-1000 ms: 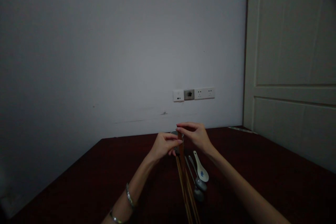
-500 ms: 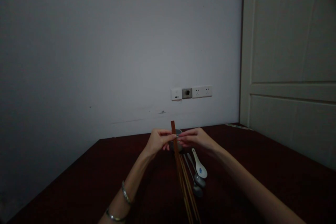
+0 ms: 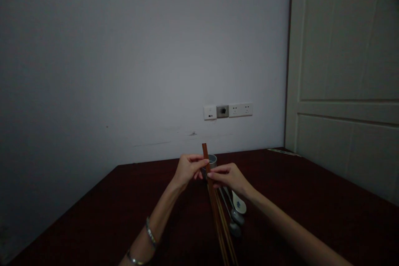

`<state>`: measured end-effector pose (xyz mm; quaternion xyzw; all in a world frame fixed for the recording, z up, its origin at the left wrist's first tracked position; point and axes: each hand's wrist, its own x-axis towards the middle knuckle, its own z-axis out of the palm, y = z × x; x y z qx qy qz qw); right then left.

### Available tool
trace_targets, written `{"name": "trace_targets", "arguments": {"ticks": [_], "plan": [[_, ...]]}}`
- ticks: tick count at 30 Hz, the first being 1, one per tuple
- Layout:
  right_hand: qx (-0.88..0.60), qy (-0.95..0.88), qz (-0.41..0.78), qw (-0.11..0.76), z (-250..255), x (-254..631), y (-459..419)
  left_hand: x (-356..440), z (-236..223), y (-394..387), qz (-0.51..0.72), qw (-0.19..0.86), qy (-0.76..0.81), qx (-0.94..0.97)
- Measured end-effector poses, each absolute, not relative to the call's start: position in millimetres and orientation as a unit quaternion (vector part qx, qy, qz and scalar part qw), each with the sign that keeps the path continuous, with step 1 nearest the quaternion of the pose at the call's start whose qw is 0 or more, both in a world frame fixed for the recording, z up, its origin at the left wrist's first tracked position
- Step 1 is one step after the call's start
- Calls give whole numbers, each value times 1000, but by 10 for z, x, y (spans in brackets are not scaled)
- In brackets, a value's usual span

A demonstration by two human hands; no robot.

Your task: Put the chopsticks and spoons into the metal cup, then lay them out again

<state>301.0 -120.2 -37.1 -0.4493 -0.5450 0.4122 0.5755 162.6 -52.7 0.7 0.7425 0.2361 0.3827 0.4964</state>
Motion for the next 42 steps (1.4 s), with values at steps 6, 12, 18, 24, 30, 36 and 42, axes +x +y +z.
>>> {"name": "trace_targets", "arguments": {"ticks": [6, 12, 18, 24, 30, 36, 42], "plan": [[-441, -538, 415, 587, -407, 3004, -1146, 1663, -85, -466, 406, 522, 241, 711], [-456, -539, 411, 577, -405, 3026, -1089, 1667, -114, -398, 398, 538, 241, 703], [-460, -547, 403, 572, -442, 3039, -995, 1637, -130, -304, 377, 548, 228, 711], [-466, -541, 401, 574, -433, 3027, -918, 1580, -137, -197, 387, 530, 228, 720], [-475, -511, 362, 618, -246, 3189, -694, 1495, -182, 60, 449, 524, 227, 687], [-414, -491, 304, 704, 176, 3535, -142, 1444, -613, 561, 484, 553, 300, 609], [-438, -525, 222, 696, 292, 3815, 510, 1363, -1058, 875, 437, 580, 385, 569]]}}
